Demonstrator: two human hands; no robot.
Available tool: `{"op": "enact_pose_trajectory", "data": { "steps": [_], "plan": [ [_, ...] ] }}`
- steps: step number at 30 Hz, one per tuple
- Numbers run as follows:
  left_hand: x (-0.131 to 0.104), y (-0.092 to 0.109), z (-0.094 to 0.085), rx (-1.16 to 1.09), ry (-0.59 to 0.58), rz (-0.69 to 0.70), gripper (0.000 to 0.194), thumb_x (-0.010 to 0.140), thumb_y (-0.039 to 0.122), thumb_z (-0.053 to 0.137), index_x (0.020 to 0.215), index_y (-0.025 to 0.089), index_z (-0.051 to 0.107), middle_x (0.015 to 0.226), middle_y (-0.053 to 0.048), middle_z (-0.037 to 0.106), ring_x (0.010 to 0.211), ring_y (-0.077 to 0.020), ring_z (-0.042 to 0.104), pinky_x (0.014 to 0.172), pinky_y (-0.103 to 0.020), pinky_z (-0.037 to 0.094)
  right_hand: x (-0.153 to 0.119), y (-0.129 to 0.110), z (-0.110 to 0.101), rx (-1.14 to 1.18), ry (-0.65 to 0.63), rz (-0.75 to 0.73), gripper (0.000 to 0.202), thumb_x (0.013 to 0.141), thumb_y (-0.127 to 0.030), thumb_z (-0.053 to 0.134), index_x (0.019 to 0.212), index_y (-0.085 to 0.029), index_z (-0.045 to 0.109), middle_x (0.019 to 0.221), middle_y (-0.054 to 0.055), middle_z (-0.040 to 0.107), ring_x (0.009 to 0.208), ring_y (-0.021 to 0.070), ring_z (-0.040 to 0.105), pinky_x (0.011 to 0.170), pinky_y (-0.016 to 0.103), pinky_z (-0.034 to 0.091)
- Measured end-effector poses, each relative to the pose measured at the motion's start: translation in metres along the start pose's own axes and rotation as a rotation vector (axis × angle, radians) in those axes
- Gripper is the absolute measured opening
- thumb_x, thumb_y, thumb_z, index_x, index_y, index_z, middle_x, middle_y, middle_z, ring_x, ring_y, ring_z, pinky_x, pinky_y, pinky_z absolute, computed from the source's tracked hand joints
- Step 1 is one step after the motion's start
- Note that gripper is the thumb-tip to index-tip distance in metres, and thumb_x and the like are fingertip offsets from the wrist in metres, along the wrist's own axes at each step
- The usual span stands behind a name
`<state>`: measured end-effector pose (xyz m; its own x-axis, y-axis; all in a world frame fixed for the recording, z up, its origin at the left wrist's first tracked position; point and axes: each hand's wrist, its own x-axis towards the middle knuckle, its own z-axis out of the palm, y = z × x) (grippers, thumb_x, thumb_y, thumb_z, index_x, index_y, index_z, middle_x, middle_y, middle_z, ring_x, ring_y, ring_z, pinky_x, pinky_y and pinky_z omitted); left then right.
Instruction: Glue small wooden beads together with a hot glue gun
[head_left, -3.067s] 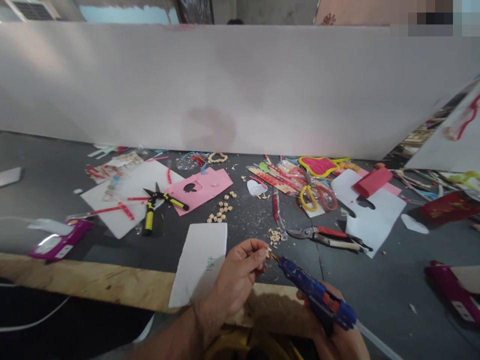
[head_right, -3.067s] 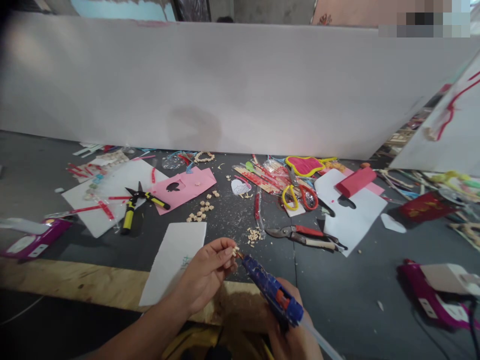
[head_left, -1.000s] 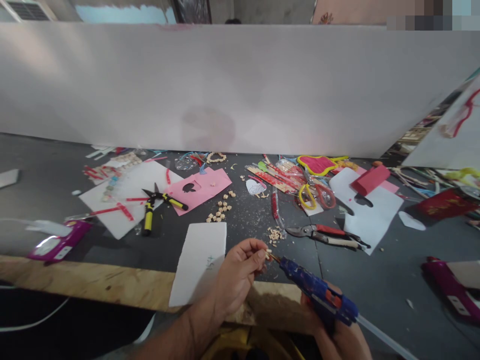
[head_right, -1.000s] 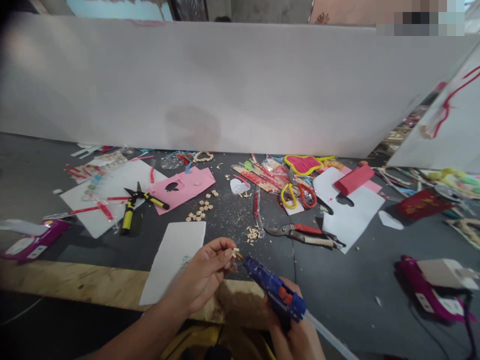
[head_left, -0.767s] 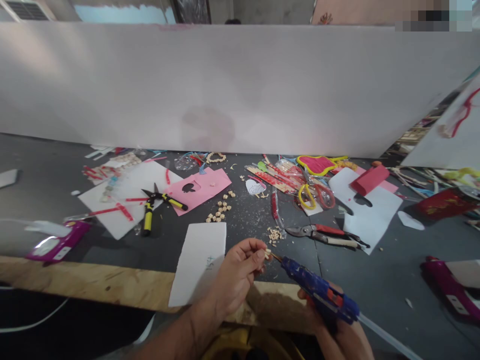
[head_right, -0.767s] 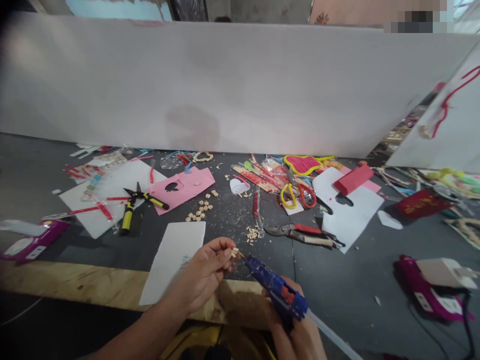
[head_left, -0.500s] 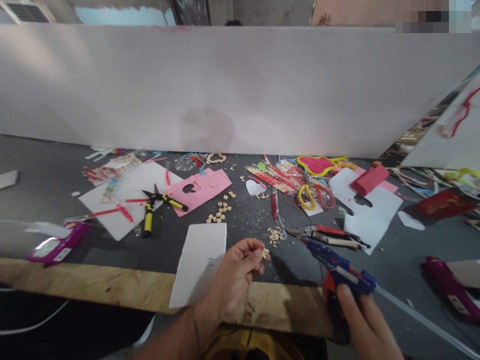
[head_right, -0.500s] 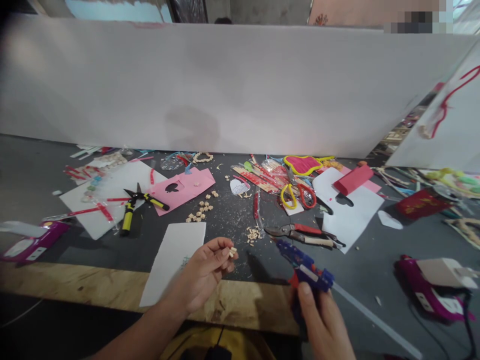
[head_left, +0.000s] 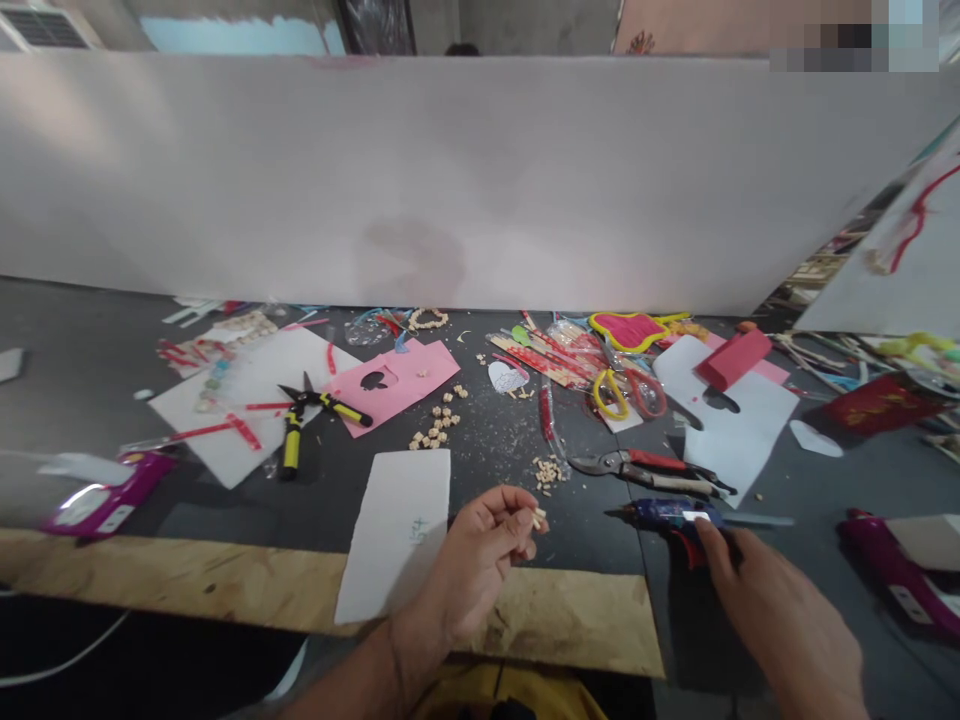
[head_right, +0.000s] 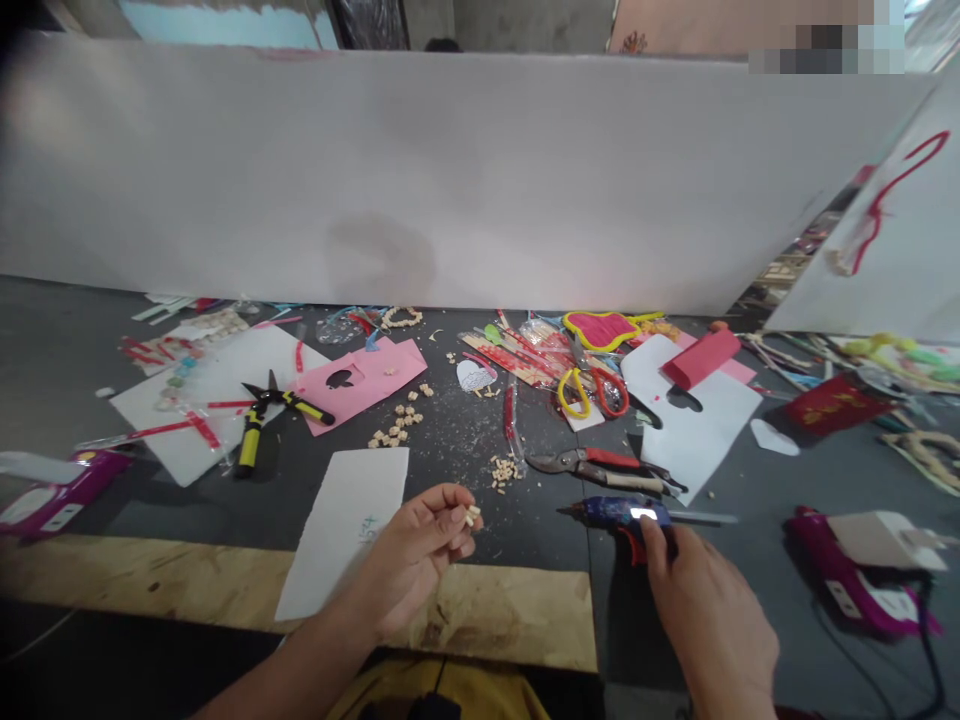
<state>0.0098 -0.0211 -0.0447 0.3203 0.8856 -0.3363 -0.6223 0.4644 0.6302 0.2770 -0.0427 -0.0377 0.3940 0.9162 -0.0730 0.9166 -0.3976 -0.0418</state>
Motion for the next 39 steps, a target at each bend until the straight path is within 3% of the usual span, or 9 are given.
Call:
{"op": "enact_pose_trajectory", "data": {
  "steps": [3,5,7,10,14,21,30,39],
  "plan": [
    [0.0,-0.001,0.002,0.0,0.001,-0.022,0.017,0.069,0.021,0.073,0.079,0.014,0.06,0.068,-0.001,0.06,0.053,-0.0048,0.044,0.055,-0.02,0.032,-0.007,-0.008,-0.002,0.042,0.34,-0.085,0.045,0.085,-0.05,0.035,0.091,-0.017,0.063,0.089,0.016,0.067,0.083,0.0341,0.062,0.071,0.046,0.047],
    [0.0,-0.002,0.003,0.01,-0.002,-0.035,0.019,0.069,0.021,0.073,0.079,0.013,0.06,0.068,-0.001,0.061,0.052,-0.0048,0.044,0.055,-0.02,0.032,-0.015,-0.02,-0.003,0.203,0.483,-0.204,0.04,0.086,-0.045,0.036,0.096,-0.017,0.062,0.093,0.014,0.065,0.088,0.0304,0.06,0.077,0.044,0.047],
    [0.0,-0.004,0.006,0.023,-0.001,-0.048,0.02,0.067,0.021,0.074,0.079,0.013,0.059,0.068,-0.001,0.061,0.052,-0.0052,0.045,0.055,-0.02,0.033,-0.025,-0.036,-0.004,0.463,0.42,-0.408,0.029,0.086,-0.039,0.042,0.093,-0.02,0.063,0.092,0.01,0.064,0.087,0.0232,0.06,0.077,0.036,0.049],
    [-0.002,-0.006,0.01,0.063,0.006,-0.082,0.024,0.066,0.023,0.075,0.08,0.014,0.058,0.068,-0.001,0.061,0.053,-0.0063,0.047,0.055,-0.02,0.034,-0.037,-0.062,-0.004,0.71,0.154,-0.606,0.018,0.086,-0.029,0.048,0.092,-0.021,0.063,0.094,0.007,0.064,0.089,0.0182,0.06,0.077,0.028,0.049],
    [-0.005,-0.006,0.013,0.129,0.006,-0.109,0.03,0.063,0.025,0.077,0.083,0.013,0.059,0.068,0.0,0.06,0.055,-0.0067,0.049,0.055,-0.02,0.035,-0.043,-0.083,-0.003,0.881,0.029,-0.661,0.016,0.086,-0.023,0.049,0.089,-0.021,0.065,0.088,0.005,0.064,0.087,0.0167,0.06,0.075,0.027,0.049],
    [-0.007,-0.005,0.01,0.165,-0.03,-0.134,0.033,0.064,0.023,0.077,0.087,0.012,0.057,0.068,0.002,0.057,0.058,-0.006,0.047,0.056,-0.019,0.033,-0.044,-0.086,-0.002,0.947,-0.073,-0.673,0.013,0.086,-0.022,0.051,0.083,-0.021,0.063,0.082,0.005,0.062,0.08,0.017,0.058,0.071,0.027,0.048],
    [-0.008,-0.004,0.011,0.153,-0.044,-0.151,0.035,0.062,0.021,0.077,0.089,0.012,0.056,0.066,0.002,0.058,0.057,-0.0058,0.047,0.056,-0.019,0.033,-0.048,-0.09,-0.001,0.938,-0.072,-0.66,0.014,0.087,-0.022,0.047,0.079,-0.02,0.058,0.078,0.004,0.059,0.075,0.0159,0.056,0.068,0.026,0.046],
    [-0.008,-0.005,0.011,0.158,-0.025,-0.136,0.036,0.063,0.024,0.078,0.089,0.013,0.056,0.064,0.003,0.057,0.054,-0.0052,0.047,0.053,-0.019,0.032,-0.052,-0.088,-0.003,0.888,0.063,-0.718,0.011,0.087,-0.019,0.048,0.081,-0.02,0.057,0.079,0.004,0.059,0.075,0.0155,0.057,0.068,0.026,0.046]
  ]
}}
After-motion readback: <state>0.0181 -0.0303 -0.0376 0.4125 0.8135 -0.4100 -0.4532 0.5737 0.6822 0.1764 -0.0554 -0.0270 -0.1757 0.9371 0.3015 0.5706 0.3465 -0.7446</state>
